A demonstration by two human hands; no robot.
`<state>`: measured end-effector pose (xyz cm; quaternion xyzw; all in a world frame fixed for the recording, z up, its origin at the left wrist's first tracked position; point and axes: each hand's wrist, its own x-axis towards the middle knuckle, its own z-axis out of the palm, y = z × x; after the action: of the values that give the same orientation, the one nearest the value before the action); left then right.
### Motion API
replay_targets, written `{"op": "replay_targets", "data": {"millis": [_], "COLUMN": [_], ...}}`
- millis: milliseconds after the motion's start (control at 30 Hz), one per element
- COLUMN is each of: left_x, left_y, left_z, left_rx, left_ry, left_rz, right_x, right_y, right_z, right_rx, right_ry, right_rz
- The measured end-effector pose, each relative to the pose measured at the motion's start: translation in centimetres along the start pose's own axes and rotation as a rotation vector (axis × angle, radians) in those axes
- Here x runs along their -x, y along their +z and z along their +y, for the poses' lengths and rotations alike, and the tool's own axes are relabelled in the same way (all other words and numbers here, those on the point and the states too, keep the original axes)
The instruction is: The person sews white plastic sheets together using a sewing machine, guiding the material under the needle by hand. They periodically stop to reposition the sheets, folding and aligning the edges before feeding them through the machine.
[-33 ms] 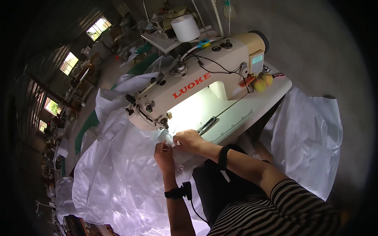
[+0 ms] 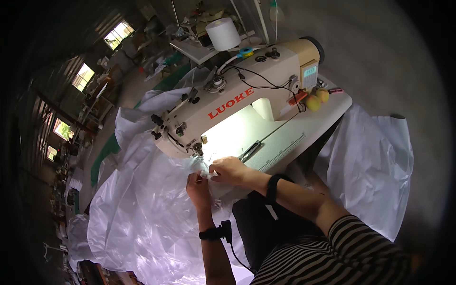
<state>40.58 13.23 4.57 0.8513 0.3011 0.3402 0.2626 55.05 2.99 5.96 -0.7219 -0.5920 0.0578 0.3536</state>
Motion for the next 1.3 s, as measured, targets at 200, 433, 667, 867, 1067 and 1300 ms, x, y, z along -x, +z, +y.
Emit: {"op": "replay_targets", "data": {"millis": [200, 433, 667, 867, 1067, 1300], "left_x": [0.6, 1.8, 0.9, 1.2, 3.0, 4.2], "left_y": [0.0, 0.8, 0.4, 0.7, -0.5, -1.6], "left_z": [2.4, 3.0, 4.5, 2.7, 3.9, 2.9], "left_rx": [0.028, -0.106, 0.029, -0.135, -0.452, -0.35], "left_ry": [-0.02, 0.242, -0.154, 0.223, 0.387, 0.527], "left_rz": [0.017, 0.061, -0.049, 0.0, -0.146, -0.222], "right_x": [0.4, 1.5, 3.9, 4.4, 5.5, 6.2], "right_y": [-0.7, 0.9, -1.0, -0.5, 0.2, 0.5], "right_z": [0.5, 0.1, -1.3, -2.9, -3.0, -3.3], "right_rx": [0.0, 0.109, 0.259, 0.127, -0.014, 0.162], "right_ry": [-0.021, -0.043, 0.126, 0.282, 0.216, 0.095], "right_rz": [-0.034, 0.206, 0.201, 0.047, 0.221, 0.171]}}
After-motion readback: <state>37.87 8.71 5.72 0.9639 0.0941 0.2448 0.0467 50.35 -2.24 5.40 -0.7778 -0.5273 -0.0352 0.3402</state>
